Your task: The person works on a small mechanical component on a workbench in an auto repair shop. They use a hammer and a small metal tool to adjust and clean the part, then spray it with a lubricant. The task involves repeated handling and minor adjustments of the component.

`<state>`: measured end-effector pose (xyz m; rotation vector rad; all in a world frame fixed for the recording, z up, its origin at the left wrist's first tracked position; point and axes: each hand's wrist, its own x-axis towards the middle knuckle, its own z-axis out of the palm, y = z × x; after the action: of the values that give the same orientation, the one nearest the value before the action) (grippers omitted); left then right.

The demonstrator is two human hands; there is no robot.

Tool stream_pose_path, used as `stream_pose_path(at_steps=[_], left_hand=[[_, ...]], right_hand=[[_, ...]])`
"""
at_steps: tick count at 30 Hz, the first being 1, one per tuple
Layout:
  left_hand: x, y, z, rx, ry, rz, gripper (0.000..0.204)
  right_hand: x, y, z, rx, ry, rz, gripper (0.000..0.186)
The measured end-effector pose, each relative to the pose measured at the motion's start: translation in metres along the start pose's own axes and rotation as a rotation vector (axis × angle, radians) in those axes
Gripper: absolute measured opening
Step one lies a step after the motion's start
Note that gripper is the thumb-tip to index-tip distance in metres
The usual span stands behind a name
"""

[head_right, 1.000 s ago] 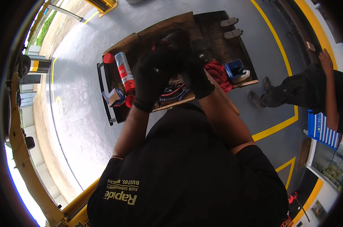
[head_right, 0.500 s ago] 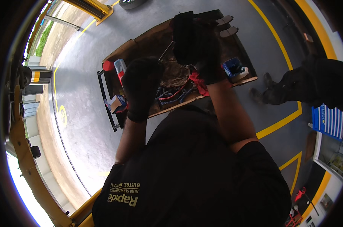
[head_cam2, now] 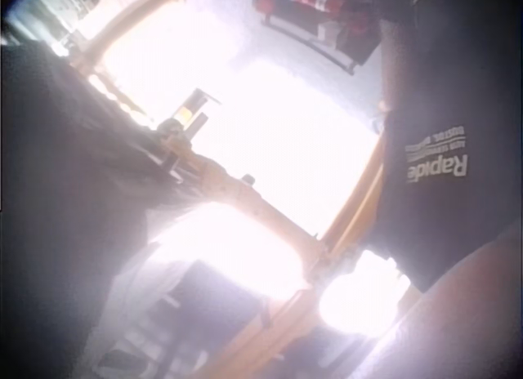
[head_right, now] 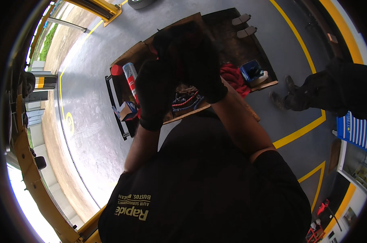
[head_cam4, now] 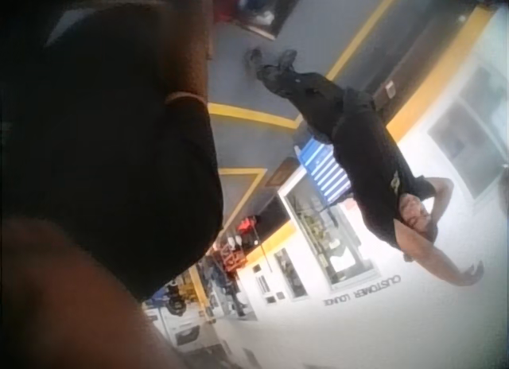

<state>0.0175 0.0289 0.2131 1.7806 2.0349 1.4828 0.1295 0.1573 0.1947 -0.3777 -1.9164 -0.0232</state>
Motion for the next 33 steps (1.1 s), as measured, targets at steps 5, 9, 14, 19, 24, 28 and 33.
stream_pose_path(at_steps=[5,9,14,19,24,28,33], left_hand=[[0.016,0.016,-0.006,0.043,0.178,0.226,0.038],[0.015,0.024,-0.012,0.074,0.168,0.172,0.03],[0.011,0.011,-0.008,0.246,0.099,0.301,0.032],[0.013,0.008,-0.016,0.066,0.085,0.162,0.035],[0.006,0.004,-0.017,0.146,0.081,0.244,0.037],[0.011,0.01,-0.017,-0.002,0.154,0.233,0.04],[0.018,0.022,-0.031,-0.016,0.123,0.167,0.031]], right_hand=[[-0.019,-0.003,0.005,0.961,0.027,0.546,0.031],[-0.017,-0.005,0.005,0.844,-0.062,0.469,0.032],[-0.014,0.008,0.013,-0.12,-0.024,-0.046,0.033],[-0.012,0.007,0.013,0.402,-0.077,0.259,0.035],[-0.006,-0.006,0.018,0.539,-0.096,0.422,0.032],[0.005,0.004,0.0,-0.152,-0.106,-0.067,0.037],[-0.007,0.009,0.001,-0.087,-0.052,-0.029,0.034]])
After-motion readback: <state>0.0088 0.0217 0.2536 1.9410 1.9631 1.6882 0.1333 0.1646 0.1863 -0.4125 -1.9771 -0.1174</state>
